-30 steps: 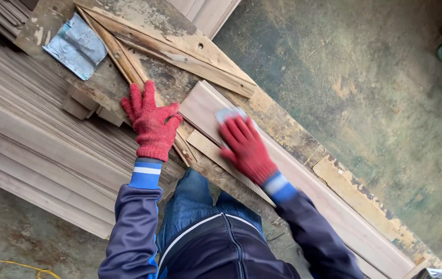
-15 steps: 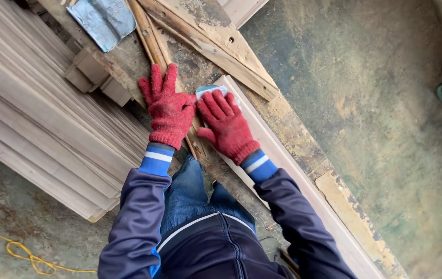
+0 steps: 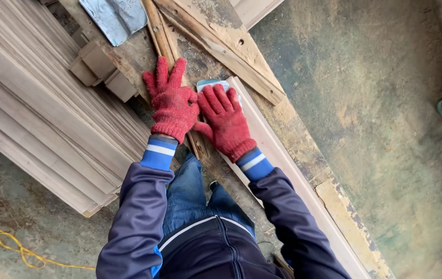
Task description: Sanding a wood plank using an orbital sander and manual sandpaper on a workbench.
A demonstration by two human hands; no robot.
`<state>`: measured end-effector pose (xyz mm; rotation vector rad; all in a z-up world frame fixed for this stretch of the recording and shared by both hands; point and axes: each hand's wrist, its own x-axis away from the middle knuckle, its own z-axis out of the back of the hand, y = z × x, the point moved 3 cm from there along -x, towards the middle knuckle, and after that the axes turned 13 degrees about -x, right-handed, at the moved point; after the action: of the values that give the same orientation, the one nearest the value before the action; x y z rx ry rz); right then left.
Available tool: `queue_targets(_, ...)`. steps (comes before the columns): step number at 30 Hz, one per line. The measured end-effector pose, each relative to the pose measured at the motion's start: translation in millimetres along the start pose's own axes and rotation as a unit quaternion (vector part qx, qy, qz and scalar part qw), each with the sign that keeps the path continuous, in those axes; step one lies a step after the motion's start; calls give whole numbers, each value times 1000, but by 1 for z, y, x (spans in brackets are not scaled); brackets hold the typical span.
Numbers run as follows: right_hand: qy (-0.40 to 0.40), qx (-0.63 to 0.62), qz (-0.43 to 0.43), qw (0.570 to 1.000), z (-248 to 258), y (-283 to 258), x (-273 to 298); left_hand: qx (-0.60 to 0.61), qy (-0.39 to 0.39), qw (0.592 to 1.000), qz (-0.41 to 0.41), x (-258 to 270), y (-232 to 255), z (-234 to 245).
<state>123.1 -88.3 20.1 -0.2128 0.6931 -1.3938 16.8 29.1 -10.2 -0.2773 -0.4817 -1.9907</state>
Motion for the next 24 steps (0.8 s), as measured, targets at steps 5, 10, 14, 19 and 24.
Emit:
queue_targets(5, -46, -31, -37, 998, 37, -19, 75, -17, -67, 998, 2, -2, 6, 18)
queue_targets(10, -31, -8, -35, 999, 12, -10, 56, -20, -29, 999, -34, -3, 2, 11)
queue_targets(14, -7, 8, -29, 1000, -21, 3, 10, -13, -16, 999, 28, -11, -2, -8)
queue_targets(19, -61, -36, -125, 990, 34, -17, 113, -101, 116, 981, -122, -6, 7, 8)
queue_targets(24, -113, 75, -253, 958, 69, -41, 322, -168, 61, 980, -90, -11, 16, 12)
